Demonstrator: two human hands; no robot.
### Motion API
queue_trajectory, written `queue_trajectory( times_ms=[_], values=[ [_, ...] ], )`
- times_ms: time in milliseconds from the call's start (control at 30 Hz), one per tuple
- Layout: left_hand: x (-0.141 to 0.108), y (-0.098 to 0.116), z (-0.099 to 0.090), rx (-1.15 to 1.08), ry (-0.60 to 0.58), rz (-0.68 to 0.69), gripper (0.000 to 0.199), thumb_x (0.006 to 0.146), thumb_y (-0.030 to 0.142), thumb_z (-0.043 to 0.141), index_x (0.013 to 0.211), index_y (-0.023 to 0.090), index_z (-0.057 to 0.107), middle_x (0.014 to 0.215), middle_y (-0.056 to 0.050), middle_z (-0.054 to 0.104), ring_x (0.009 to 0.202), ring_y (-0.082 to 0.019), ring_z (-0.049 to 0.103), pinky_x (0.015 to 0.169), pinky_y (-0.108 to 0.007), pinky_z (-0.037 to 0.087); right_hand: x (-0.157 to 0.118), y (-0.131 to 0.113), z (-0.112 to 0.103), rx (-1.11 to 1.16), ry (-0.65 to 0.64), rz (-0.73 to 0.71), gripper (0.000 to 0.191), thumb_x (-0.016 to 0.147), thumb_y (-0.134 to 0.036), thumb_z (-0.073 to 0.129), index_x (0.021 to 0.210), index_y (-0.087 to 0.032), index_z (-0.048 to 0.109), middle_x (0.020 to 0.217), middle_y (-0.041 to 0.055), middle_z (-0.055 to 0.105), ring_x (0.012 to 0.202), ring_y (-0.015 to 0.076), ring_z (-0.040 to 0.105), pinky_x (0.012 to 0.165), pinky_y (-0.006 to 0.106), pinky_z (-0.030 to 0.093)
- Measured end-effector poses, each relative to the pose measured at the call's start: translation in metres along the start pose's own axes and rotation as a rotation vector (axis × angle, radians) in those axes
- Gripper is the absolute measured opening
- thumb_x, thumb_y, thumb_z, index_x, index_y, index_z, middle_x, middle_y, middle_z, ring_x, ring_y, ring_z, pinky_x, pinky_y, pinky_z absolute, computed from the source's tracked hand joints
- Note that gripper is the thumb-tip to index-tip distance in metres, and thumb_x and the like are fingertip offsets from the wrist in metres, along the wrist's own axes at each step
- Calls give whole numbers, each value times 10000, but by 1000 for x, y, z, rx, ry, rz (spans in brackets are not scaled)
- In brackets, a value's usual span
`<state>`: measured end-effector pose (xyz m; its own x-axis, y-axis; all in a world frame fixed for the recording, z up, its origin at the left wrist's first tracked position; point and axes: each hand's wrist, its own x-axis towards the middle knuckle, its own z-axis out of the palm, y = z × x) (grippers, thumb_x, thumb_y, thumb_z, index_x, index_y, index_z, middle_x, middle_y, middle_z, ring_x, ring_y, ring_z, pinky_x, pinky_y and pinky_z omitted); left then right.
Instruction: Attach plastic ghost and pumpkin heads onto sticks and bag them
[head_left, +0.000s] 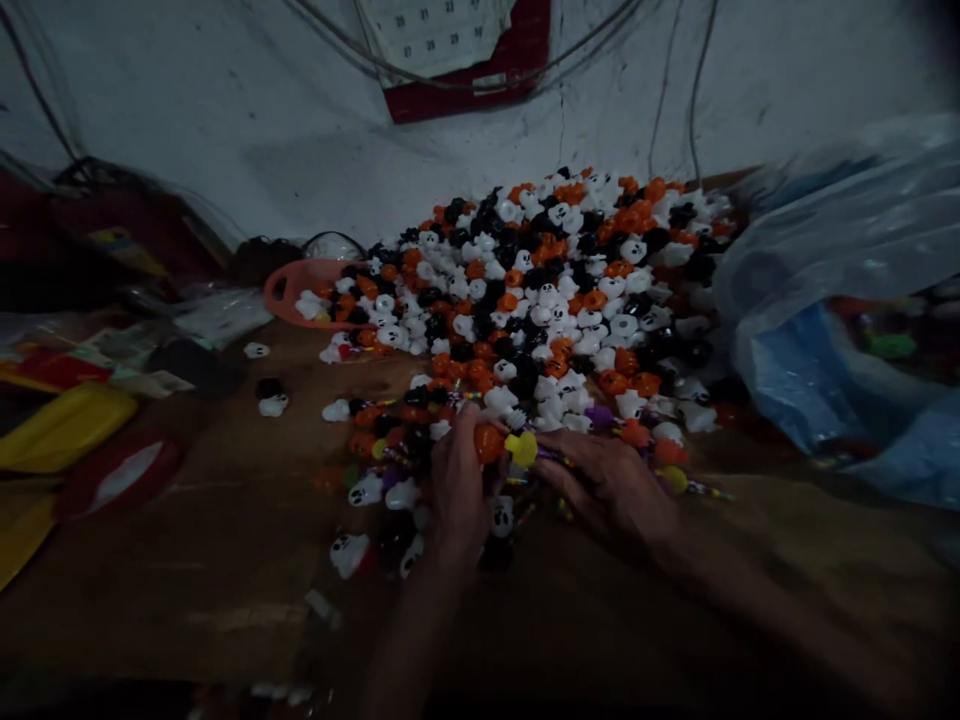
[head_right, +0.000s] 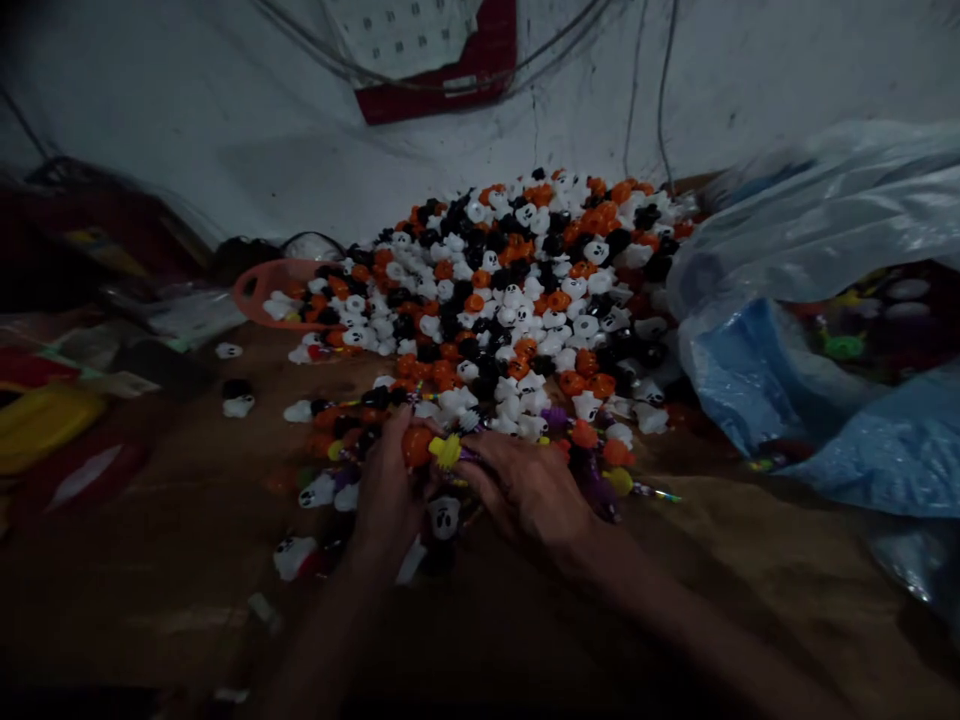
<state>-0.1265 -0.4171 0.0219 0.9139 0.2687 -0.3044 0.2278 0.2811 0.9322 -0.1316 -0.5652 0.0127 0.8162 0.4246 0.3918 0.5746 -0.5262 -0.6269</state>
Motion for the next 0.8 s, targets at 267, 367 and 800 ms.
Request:
queue_trajectory(
  times_ms=[267,367,800],
  values=[
    [2,-6,-9,240,8,188,482,847,552,431,627,163,611,575,13,540,492,-90,487,437,-180,360,-4,-1,12,-457,79,-130,327,983,-367,343,905,-183,602,726,10,614,624,105,560,502,243,277],
    [2,-5,-12,410,-30,365,476,888,495,402,635,167,636,588,7,569,545,-106,515,513,-202,390,-4,-2,10,-551,150,-185,357,995,-340,301,919,-176,608,710,12,614,610,105,543,497,254,263],
    [-6,-13,-6,534,-108,417,404,932,324,358,625,159,562,591,19,540,571,-98,478,550,-210,360,-15,0,16,-560,76,-244,210,878,-97,339,919,-155,537,690,17,562,564,123,500,495,266,256]
  ],
)
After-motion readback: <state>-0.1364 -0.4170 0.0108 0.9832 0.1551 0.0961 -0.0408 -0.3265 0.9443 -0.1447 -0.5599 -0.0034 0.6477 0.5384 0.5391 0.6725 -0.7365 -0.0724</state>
